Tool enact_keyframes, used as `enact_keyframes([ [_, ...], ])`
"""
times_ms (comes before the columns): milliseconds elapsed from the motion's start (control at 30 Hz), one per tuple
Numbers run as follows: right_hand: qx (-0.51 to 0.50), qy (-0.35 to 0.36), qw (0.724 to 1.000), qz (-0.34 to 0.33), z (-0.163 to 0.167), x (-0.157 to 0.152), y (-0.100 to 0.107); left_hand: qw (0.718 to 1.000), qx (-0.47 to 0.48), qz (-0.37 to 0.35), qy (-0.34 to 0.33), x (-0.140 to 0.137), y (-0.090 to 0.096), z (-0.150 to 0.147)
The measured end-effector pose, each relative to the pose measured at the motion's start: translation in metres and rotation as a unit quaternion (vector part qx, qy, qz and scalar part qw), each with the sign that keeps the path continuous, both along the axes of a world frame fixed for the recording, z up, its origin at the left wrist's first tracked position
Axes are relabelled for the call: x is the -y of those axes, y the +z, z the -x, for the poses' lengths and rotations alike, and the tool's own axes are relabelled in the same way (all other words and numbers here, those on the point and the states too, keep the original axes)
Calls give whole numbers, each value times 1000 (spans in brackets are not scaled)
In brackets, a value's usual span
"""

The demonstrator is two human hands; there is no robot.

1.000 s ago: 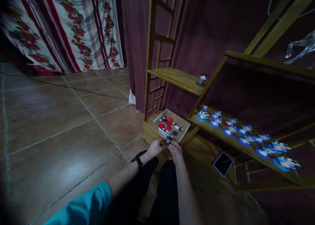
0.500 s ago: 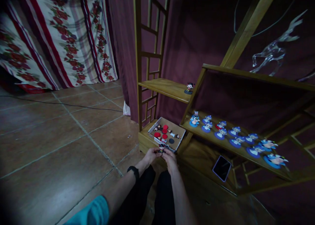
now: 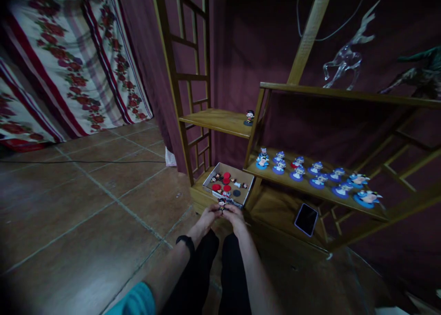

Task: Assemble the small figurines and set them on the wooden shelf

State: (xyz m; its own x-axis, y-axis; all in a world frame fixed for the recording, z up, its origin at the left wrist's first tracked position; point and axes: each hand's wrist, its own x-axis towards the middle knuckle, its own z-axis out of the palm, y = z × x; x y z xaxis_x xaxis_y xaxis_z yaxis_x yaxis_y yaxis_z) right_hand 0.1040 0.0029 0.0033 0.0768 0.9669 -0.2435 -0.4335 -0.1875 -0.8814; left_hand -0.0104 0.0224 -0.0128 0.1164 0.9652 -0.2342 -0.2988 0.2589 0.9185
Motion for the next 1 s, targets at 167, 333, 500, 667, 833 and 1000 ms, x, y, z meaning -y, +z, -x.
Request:
enact_keyframes([
  [167,25,6,1000,-5,0,0,-2,1000,21,9,5,-1,-7,1],
  [333,46,10,999,-10,-1,-3,-11,1000,22,13,-3,-5,-12,4],
  [500,52,17,998,-9,-3,-6,-15,999,23,27,-1,-7,-12,6],
  [667,61,26,998,-17,-4,-9,-18,999,33,29,-18,-6,-9,6],
  [833,66,24,997,-23,-4,-11,-21,999,39,28,-21,-6,-6,4],
  [1000,80,19,996,-22,-4,-14,-24,999,41,30,0,-6,-6,3],
])
